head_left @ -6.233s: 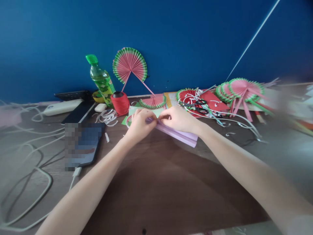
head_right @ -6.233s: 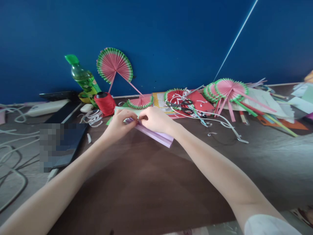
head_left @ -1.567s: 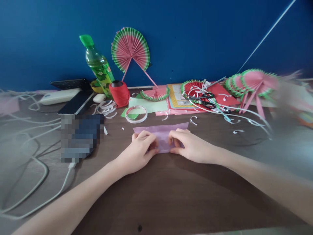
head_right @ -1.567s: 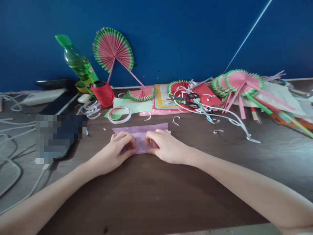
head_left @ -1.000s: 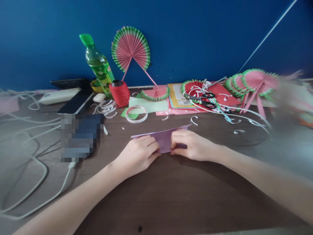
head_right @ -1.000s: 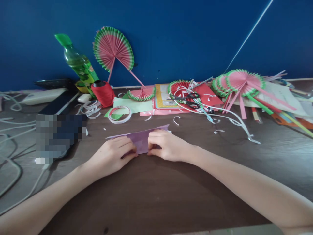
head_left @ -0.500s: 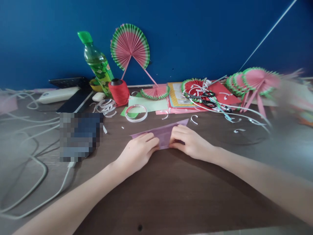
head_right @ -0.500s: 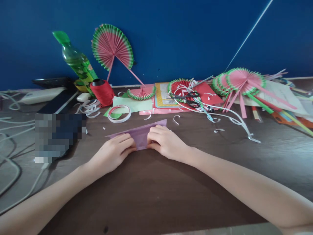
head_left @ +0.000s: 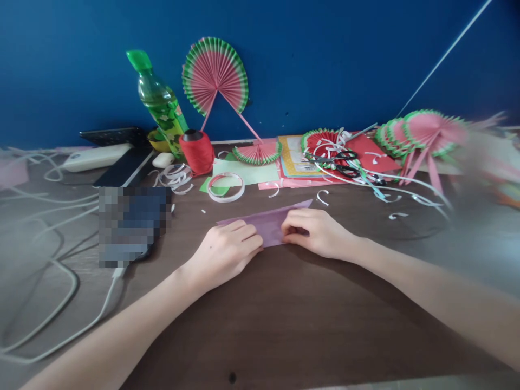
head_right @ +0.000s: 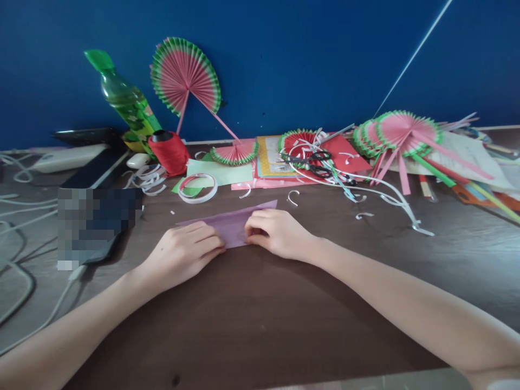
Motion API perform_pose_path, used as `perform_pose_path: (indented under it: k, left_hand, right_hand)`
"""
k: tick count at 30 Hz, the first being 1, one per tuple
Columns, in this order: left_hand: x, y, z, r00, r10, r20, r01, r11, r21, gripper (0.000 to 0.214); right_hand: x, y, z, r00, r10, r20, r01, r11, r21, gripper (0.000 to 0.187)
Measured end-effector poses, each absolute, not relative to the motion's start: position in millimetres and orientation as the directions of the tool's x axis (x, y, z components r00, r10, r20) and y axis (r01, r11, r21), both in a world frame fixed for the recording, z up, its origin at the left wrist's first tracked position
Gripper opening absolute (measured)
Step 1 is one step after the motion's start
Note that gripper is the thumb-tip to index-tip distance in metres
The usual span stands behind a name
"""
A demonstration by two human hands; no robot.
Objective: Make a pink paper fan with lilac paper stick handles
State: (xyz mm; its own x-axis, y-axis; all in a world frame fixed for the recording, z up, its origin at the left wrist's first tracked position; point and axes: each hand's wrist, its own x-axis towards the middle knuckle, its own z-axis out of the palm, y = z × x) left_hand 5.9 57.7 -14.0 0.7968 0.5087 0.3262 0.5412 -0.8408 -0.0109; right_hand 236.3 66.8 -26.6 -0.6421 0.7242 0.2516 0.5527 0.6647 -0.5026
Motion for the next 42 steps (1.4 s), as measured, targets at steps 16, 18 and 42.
perform_pose_path:
  k: [16,18,42]
  left_hand:
    - [14.2,56.2,-13.5,0.625,0.75,0.217,0.713,-0.662,0.23,0.009]
    - [14.4,56.0,-14.7,0.633,0.741,0.224,0.715,-0.67,0.198,0.011]
    - [9.0,60.2,-17.0,0.771,0.537,0.343,0.589,-0.806,-0.064,0.025]
  right_hand:
    - [232.1,64.4,-25.8,-0.515,0.851,0.104,0.591,0.44,-0.676,0.016]
    - [232.1,64.2,-25.1,-0.521,0.847,0.103,0.583,0.441,-0.682,0.013]
    - [235.6,65.3,-28.0,-0.631,0.723,0.281,0.509,0.659,-0.554,0.018]
